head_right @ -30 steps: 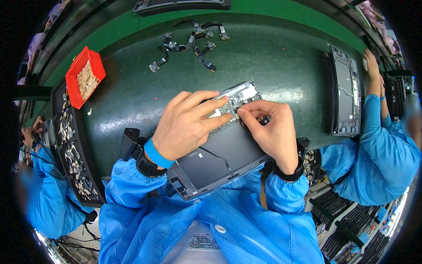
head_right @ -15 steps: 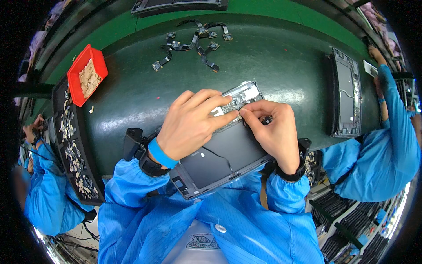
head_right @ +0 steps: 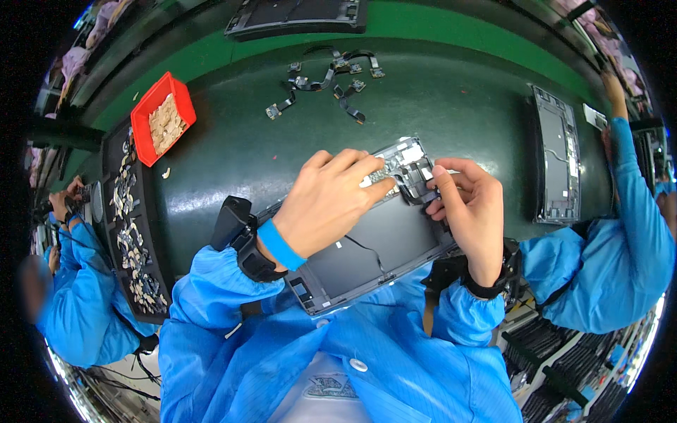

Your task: The person is seen connecting components inside an electronic device, likely a tablet or laptop, using their hands on a factory assembly line.

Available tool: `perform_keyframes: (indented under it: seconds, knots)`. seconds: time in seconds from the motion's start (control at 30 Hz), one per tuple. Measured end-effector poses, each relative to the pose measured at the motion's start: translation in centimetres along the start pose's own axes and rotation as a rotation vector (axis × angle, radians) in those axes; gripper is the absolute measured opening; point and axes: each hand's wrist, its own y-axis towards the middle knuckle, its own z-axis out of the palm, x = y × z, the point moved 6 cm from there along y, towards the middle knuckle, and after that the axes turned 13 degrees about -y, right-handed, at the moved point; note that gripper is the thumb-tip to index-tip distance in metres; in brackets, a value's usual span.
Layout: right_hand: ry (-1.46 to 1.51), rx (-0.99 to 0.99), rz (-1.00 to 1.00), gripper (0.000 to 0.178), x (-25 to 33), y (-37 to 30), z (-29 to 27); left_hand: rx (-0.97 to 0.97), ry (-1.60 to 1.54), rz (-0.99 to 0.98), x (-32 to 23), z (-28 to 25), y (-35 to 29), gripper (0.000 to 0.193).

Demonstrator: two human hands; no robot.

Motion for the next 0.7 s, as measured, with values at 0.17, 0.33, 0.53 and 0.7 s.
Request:
perform_keyframes:
  seconds: [0.17,0.33,0.53,0.7]
  knots:
    - [0.007,-0.013,-0.051,0.022,-1.6,0.1,-0.8,-0.099,-0.106,0.033,0.2,-0.6,-0.6,0.040]
    - [0.030,0.010,-0.038,0.021,-2.0,0.4,-1.4,-0.198,-0.301,0.100,-1.9,-0.8,1.1,0.039]
    - [0.293,0.153,-0.007,0.034,-3.6,1.2,-1.1,-0.117,-0.540,0.093,-2.5,1.8,2.7,0.026]
    - [0.354,0.031,0.017,0.039,-4.7,0.9,-3.1,-0.152,-0.364,0.211,-3.4,1.3,2.9,0.022]
